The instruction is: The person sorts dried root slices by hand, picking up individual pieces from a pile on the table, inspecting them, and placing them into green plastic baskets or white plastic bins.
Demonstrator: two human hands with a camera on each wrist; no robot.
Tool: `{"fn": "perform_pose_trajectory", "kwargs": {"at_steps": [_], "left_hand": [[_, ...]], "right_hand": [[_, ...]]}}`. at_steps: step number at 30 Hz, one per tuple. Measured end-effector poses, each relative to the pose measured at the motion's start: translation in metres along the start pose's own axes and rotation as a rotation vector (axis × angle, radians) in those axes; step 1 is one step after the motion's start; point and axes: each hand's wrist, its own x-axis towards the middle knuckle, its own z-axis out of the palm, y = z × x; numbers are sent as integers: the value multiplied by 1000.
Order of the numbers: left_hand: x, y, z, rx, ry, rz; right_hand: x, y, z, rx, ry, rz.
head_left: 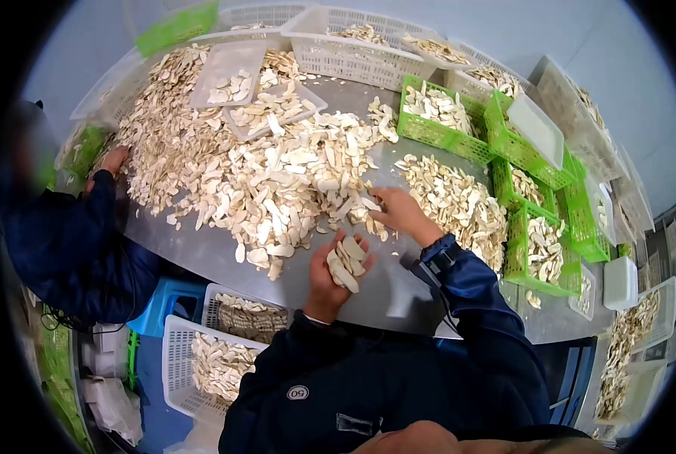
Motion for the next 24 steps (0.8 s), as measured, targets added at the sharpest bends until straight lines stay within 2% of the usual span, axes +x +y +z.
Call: {"fn": "perform_pose_trajectory", "kwargs": {"at_steps": [2,6,7,11,14,17,20,21,24], "left_hand": [[0,3,-4,-3,-10,3],[0,2,-3,2,-13,12],[-1,1,-1,6,-13,13],[-2,-1,3,-11,3,9],[-1,-1,6,-10,2,11],[-1,-1,8,-6,-32,1],[-3,-1,16,12,-4,-9],[-2,0,12,27,14,-5],[1,2,-1,19,-13,-11]], "right_hand": [[2,2,7,-37,-39,2],[-9,7,1,99,1,-1],[-9,8,-5,114,-56,46],[-18,17,-19,127,-101,179],[-24,26,-16,320,-156,187],[-26,-15,-30,898,-440,293],[-15,-16,-13,467,-188,13],[-5,-19,-13,103,-220,-8],[-2,-23,16,-119,135,-292]]}}
